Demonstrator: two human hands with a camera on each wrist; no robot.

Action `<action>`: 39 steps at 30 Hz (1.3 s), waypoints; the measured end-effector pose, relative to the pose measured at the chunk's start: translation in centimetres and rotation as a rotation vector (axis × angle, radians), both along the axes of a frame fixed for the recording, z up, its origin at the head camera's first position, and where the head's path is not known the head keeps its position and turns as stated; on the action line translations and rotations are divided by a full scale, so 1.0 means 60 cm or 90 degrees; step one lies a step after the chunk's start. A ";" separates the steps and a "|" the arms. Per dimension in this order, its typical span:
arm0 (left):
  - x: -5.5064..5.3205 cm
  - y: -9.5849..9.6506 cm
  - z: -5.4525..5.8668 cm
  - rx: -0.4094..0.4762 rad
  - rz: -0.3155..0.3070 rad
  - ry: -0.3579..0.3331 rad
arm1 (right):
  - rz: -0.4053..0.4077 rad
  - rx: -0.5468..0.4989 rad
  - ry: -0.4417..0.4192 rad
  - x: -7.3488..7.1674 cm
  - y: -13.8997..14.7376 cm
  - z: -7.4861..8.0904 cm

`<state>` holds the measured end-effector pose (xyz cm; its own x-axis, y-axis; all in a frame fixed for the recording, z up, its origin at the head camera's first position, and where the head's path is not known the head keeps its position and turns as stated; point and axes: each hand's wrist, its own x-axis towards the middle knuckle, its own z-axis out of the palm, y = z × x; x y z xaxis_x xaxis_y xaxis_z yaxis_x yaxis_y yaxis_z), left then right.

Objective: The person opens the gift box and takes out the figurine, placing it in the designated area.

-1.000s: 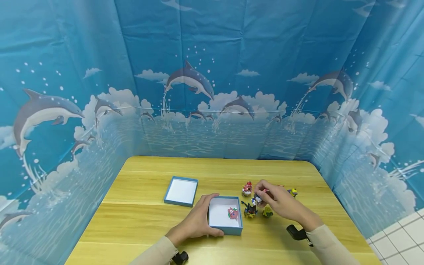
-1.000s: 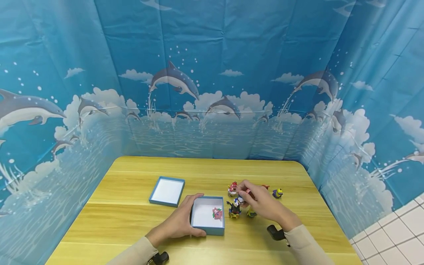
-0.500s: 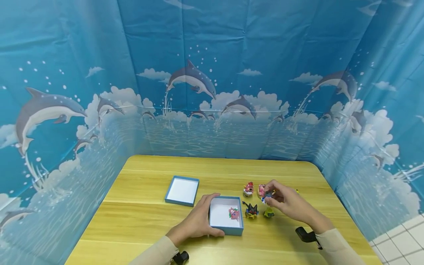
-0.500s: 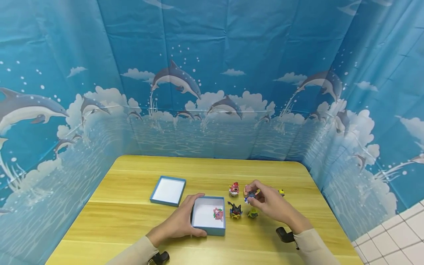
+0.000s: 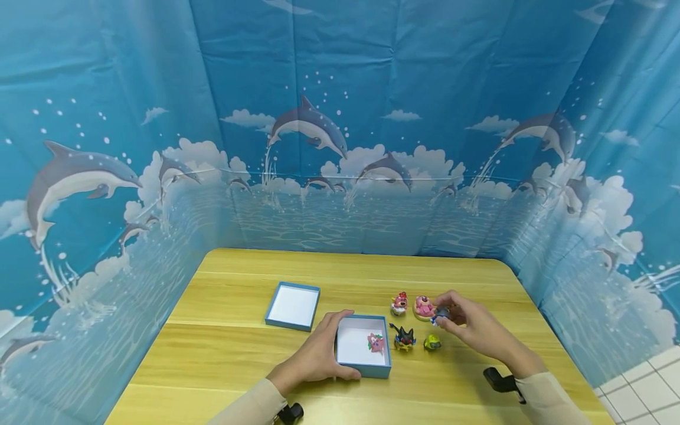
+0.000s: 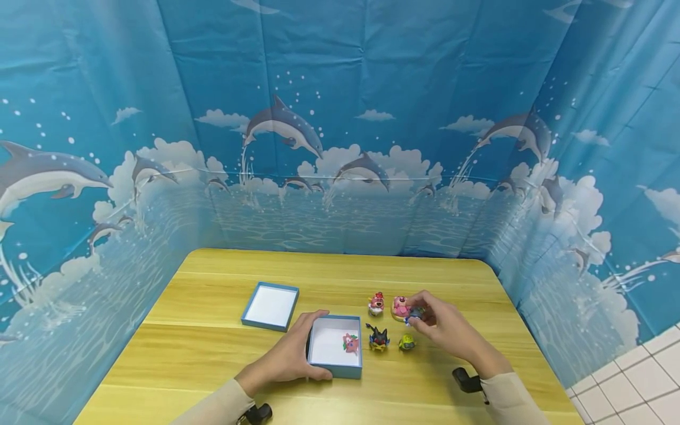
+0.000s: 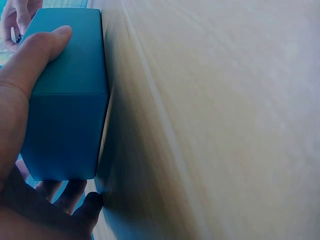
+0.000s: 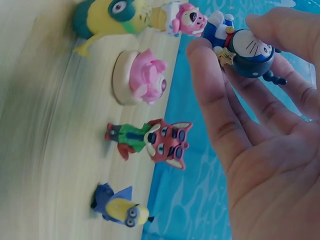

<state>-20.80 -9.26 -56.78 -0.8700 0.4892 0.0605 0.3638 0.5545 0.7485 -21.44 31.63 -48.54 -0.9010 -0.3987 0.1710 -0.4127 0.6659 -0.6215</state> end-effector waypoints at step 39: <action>0.000 0.001 -0.003 -0.004 0.003 0.004 | -0.054 0.039 -0.007 0.002 0.061 -0.068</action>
